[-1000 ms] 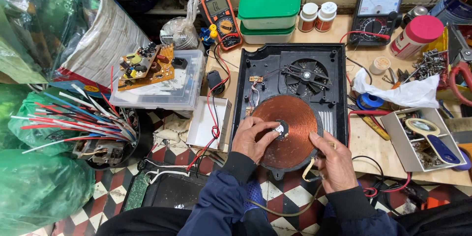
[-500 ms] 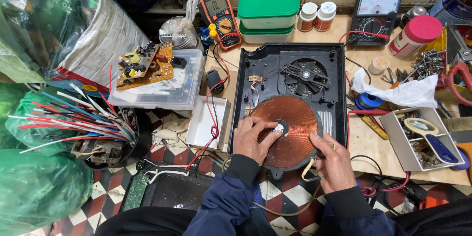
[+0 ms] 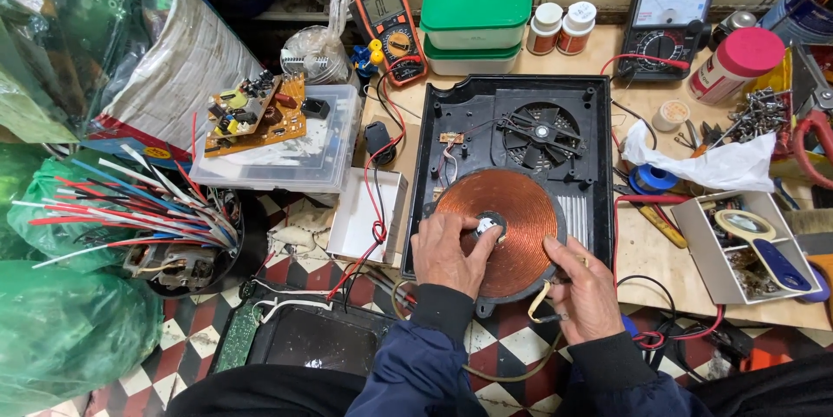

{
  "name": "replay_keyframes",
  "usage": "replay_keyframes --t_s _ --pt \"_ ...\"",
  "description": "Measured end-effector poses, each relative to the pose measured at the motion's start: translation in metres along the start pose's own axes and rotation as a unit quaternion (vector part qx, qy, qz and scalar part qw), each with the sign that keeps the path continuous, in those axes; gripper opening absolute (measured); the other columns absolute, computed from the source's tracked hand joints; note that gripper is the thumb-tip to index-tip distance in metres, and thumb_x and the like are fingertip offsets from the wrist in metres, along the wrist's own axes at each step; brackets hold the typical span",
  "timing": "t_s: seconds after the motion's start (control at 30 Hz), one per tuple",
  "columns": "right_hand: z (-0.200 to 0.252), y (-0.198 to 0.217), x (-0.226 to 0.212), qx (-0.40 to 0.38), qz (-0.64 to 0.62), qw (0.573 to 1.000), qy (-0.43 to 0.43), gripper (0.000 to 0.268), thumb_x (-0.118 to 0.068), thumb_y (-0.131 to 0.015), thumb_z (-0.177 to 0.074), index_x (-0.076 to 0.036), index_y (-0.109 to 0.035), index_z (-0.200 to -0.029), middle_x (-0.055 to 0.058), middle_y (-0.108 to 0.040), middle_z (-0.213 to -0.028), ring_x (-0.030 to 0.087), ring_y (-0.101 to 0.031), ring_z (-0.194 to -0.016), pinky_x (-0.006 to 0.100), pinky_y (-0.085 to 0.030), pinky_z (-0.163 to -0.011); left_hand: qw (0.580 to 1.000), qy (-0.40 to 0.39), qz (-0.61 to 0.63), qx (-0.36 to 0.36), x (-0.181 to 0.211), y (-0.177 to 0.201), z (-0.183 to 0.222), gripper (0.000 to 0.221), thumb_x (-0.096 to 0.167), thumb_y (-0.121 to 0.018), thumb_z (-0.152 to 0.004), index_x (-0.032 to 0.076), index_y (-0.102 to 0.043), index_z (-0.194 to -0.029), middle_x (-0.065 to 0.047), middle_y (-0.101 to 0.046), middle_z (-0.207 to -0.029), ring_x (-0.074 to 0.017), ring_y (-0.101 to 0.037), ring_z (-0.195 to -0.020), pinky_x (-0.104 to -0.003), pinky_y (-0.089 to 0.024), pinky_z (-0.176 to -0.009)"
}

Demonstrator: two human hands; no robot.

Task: Securing an induction coil to the base of an induction cooker using screws and a power drill.

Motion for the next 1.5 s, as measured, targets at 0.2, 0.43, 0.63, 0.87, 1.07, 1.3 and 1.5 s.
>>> replay_keyframes --t_s 0.2,0.43,0.63,0.87,1.07,1.3,1.5 --pt "0.0 0.003 -0.002 0.018 -0.012 1.0 -0.019 0.103 -0.028 -0.084 -0.085 -0.01 -0.036 -0.175 0.002 -0.079 -0.125 0.0 -0.053 -0.047 0.014 -0.044 -0.039 1.0 0.003 0.011 -0.022 0.008 0.008 -0.002 0.035 0.054 -0.083 -0.095 0.023 -0.073 -0.108 0.0 -0.07 -0.102 -0.0261 -0.062 -0.096 -0.044 -0.046 -0.081" --pt "-0.007 0.012 0.004 0.0 -0.04 0.999 -0.014 0.101 -0.024 -0.085 -0.088 -0.009 -0.036 -0.176 0.003 -0.075 -0.105 -0.001 -0.052 -0.047 0.013 -0.044 -0.038 0.999 0.003 0.033 -0.041 0.009 0.012 -0.001 0.04 0.053 -0.085 -0.092 0.023 -0.075 -0.116 0.0 -0.073 -0.112 -0.0271 -0.065 -0.108 -0.043 -0.047 -0.09" --pt "-0.005 0.01 0.002 0.021 -0.027 0.999 -0.02 0.097 -0.025 -0.084 -0.088 -0.011 -0.042 -0.174 -0.001 -0.07 -0.099 -0.002 -0.05 -0.048 0.012 -0.04 -0.037 0.998 -0.012 0.022 -0.056 0.005 0.012 -0.004 0.05 0.061 -0.079 -0.093 0.026 -0.076 -0.129 0.001 -0.074 -0.12 -0.0258 -0.065 -0.112 -0.044 -0.047 -0.091" --pt "-0.004 0.008 0.001 0.036 -0.022 0.999 -0.024 0.095 -0.026 -0.084 -0.087 -0.012 -0.045 -0.173 0.0 -0.069 -0.104 -0.002 -0.047 -0.046 0.013 -0.038 -0.037 0.998 -0.017 0.017 -0.054 0.002 0.007 -0.007 0.038 0.055 -0.085 -0.092 0.025 -0.081 -0.113 0.002 -0.071 -0.116 -0.0254 -0.066 -0.109 -0.045 -0.047 -0.084" --pt "-0.004 0.008 0.002 0.017 -0.022 0.999 -0.02 0.098 -0.026 -0.084 -0.088 -0.011 -0.041 -0.174 -0.001 -0.072 -0.101 -0.002 -0.049 -0.045 0.013 -0.041 -0.036 1.0 -0.013 0.015 -0.016 0.002 0.002 -0.005 0.037 0.055 -0.088 -0.09 0.024 -0.081 -0.108 0.005 -0.073 -0.112 -0.0239 -0.066 -0.105 -0.044 -0.048 -0.082" --pt "0.002 0.002 -0.003 0.043 0.001 0.999 -0.027 0.096 -0.028 -0.084 -0.087 -0.014 -0.045 -0.173 -0.004 -0.071 -0.098 -0.001 -0.045 -0.043 0.015 -0.032 -0.035 1.0 -0.027 0.005 0.014 0.01 0.008 -0.006 0.036 0.053 -0.09 -0.089 0.022 -0.079 -0.105 0.004 -0.075 -0.108 -0.0235 -0.067 -0.102 -0.043 -0.048 -0.081" --pt "0.003 -0.001 -0.003 -0.007 -0.107 0.994 -0.007 0.101 -0.013 -0.076 -0.091 -0.001 -0.024 -0.176 0.02 -0.073 -0.143 0.023 -0.076 -0.116 0.038 -0.063 -0.1 0.999 -0.013 0.022 -0.024 0.017 0.022 -0.009 0.059 0.063 -0.076 -0.095 0.017 -0.075 -0.131 -0.007 -0.076 -0.125 -0.0265 -0.067 -0.115 -0.043 -0.05 -0.091"
Point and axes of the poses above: each hand's wrist, its own z-axis away from the middle knuckle, its own y-axis out of the back of the hand, x = y × z, the point moved 1 cm from there along -z, towards the middle knuckle
